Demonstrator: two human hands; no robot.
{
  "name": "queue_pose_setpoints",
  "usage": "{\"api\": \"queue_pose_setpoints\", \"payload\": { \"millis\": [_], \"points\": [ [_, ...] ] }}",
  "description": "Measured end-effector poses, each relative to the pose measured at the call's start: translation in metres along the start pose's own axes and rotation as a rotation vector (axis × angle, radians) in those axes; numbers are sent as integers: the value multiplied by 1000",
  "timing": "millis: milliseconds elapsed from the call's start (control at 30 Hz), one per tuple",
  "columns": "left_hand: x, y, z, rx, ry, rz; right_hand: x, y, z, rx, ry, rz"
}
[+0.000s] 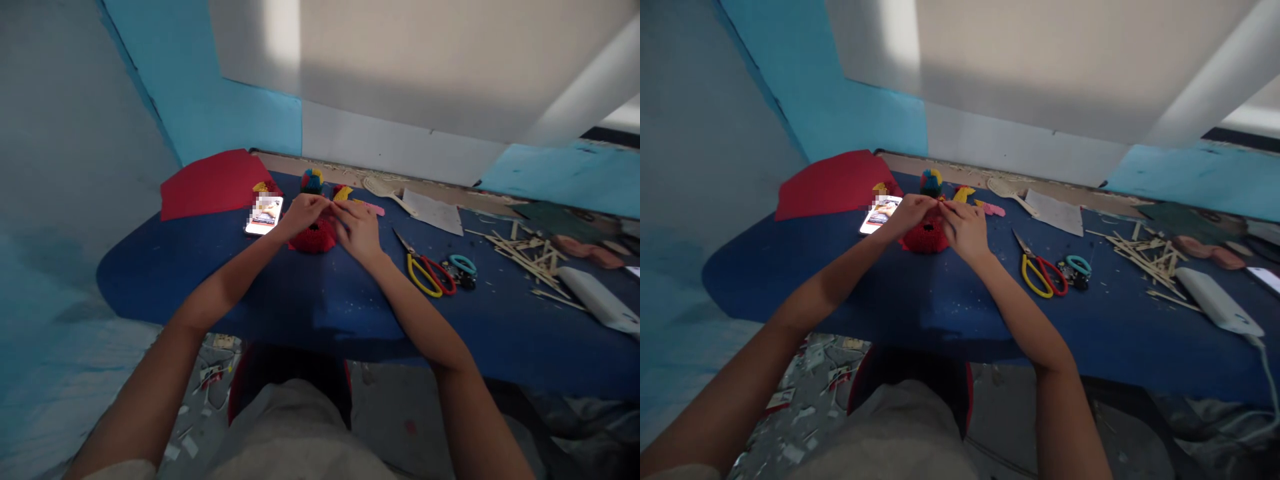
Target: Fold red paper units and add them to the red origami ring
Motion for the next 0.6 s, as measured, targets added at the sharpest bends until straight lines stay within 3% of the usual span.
{"api": "queue_pose_setpoints", "payload": {
  "millis": [167,300,500,600],
  "points": [
    [-1,-5,0,91,91,-190,1,-25,-1,502,-71,-145],
    [-2,-6,2,121,105,-289,1,-26,2,631,-70,-274],
    [3,4,6,-65,89,-135,2,-17,12,497,-227,-214],
    [2,7,4,-146,144,7,2,-16,12,441,-210,-154]
  ]
}}
Point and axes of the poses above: each hand's wrist, its own x-axis towards the middle knuckle, its own z-axis out of the back of the hand, y = z × x, the point moved 4 cm from there along x, towards the middle knuckle, and after that the axes turned 1 degree about -y, right-handed, at the moved point
